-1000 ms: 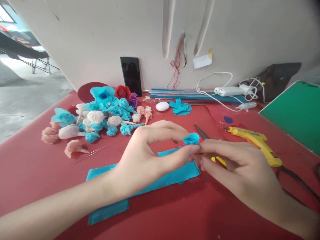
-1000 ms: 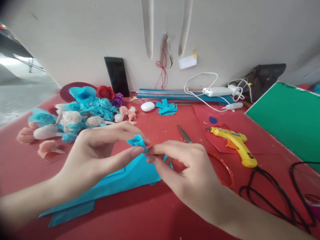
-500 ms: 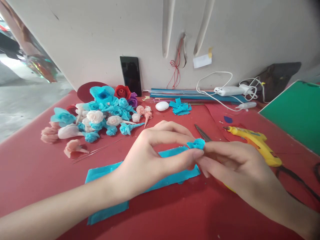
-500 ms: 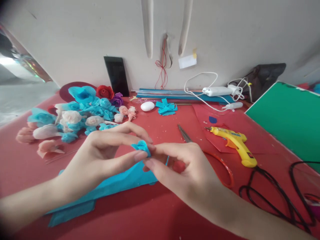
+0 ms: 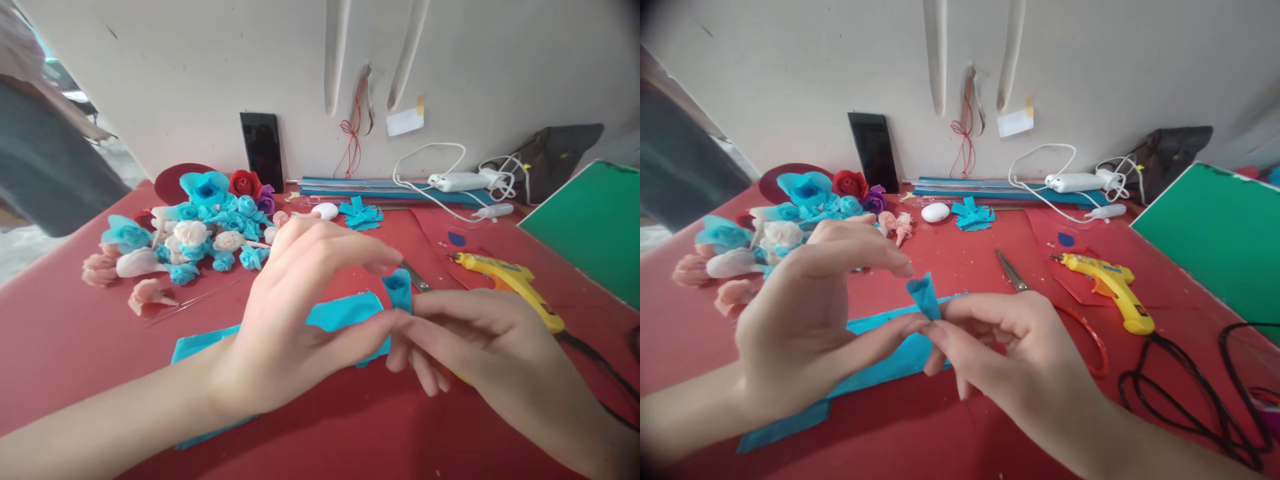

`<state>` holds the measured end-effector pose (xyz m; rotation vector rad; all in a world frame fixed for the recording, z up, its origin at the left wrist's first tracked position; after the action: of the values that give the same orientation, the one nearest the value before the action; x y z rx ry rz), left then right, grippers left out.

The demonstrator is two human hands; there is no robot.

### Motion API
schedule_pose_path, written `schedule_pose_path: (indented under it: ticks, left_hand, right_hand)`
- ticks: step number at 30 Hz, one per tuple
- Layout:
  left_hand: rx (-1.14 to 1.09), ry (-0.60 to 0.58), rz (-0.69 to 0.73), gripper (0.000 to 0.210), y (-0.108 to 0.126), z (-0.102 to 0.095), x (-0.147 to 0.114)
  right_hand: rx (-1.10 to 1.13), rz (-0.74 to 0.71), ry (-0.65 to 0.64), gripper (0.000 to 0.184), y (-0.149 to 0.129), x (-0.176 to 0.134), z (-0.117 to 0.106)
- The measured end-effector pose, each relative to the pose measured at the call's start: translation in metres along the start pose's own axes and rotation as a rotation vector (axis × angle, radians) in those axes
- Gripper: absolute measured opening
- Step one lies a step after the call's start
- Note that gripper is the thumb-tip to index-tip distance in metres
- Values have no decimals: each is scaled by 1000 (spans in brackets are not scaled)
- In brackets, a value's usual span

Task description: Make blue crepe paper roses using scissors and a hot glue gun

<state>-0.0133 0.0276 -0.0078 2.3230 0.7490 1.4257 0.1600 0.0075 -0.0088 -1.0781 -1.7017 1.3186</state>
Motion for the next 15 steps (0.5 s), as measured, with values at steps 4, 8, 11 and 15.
schedule_pose_path:
  ticks: [4,8,11,15]
  left_hand:
    - [73,1,66,23,3,-2,1]
    - [154,45,95,22,3,-2,3]
    - [165,37,82,19,1,-1,4]
    - [118,11,39,14,0,0,5]
  right_hand:
    - [25,-15,0,23,0,-2,1]
    - [35,-14,28,21,1,-2,2]
    - [86,-28,65,17,1,-1,2]
    - [112,-15,88,16,3,-2,1]
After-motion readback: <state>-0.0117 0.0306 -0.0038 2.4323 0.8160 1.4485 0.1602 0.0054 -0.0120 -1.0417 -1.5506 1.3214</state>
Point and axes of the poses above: each hand's wrist, its own x-axis towards the middle knuckle, its own z-axis out of the palm, y = z × x, the point moved 1 cm from there along x, towards the middle knuckle, and after that the axes turned 1 degree about -x, right-handed, at the moved point
